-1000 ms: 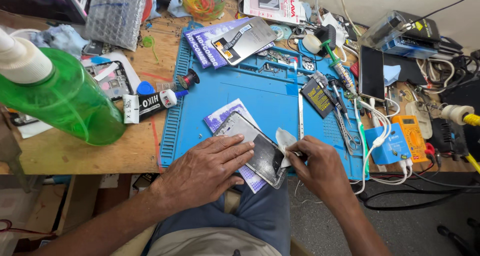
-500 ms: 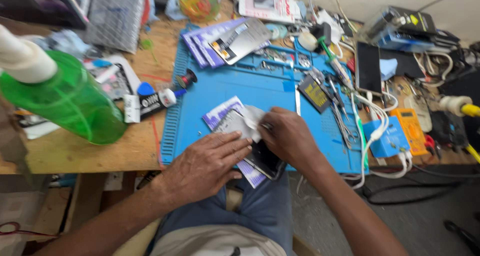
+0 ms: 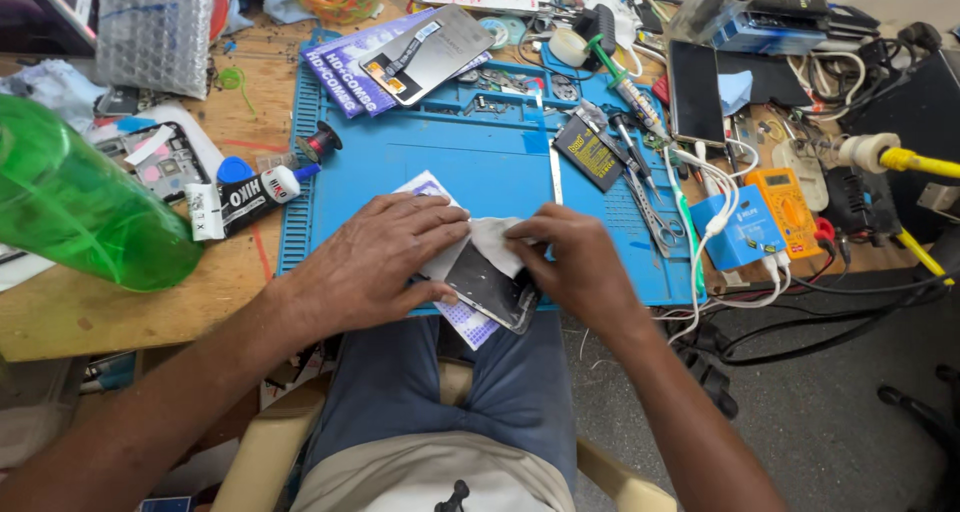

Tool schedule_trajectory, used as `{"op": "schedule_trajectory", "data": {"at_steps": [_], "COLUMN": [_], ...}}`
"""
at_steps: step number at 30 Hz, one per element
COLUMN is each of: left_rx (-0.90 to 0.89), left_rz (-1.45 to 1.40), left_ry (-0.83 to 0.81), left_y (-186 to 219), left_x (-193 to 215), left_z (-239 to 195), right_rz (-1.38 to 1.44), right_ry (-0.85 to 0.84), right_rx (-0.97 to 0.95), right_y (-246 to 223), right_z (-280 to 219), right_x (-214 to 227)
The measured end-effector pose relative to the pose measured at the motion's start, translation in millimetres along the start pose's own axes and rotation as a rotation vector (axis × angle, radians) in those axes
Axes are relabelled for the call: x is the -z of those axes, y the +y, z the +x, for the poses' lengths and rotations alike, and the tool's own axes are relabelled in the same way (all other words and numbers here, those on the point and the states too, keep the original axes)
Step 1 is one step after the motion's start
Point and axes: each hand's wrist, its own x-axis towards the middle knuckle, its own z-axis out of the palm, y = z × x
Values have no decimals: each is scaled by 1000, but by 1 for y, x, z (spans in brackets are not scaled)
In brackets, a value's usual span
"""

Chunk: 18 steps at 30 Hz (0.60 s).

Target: The person cleans the edges of a disassembled smartphone with a cloth, then uses a metal tool to scrape residue from the frame. They apply red adhesive tape along the phone's perimeter, pressing it into place. The work occurs on a cluttered electronics repair bench with tools and spare parts visible.

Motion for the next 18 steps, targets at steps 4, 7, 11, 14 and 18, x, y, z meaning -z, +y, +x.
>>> {"op": "schedule_trajectory", "data": {"at_steps": [4, 7, 11, 14, 18], "left_rx": [31, 11, 45, 85, 160], "left_rz": [-19, 5, 50, 80, 79], "left_ry": [-25, -6, -25, -56, -115], "left_y": [-7, -7, -3, -2, -1], "left_x": [-3, -2, 7, 12, 9], "left_z": [1, 0, 4, 5, 3], "right_rz": [-105, -138, -98, 9, -128], "right_ry": [-124, -29, 134, 184, 149], "right_rx": [-137, -328, -274, -87, 175], "right_y": [18, 22, 22, 23, 15], "right_z": [-18, -42, -55, -36, -24], "right_x": [18, 48, 51, 25, -1]}}
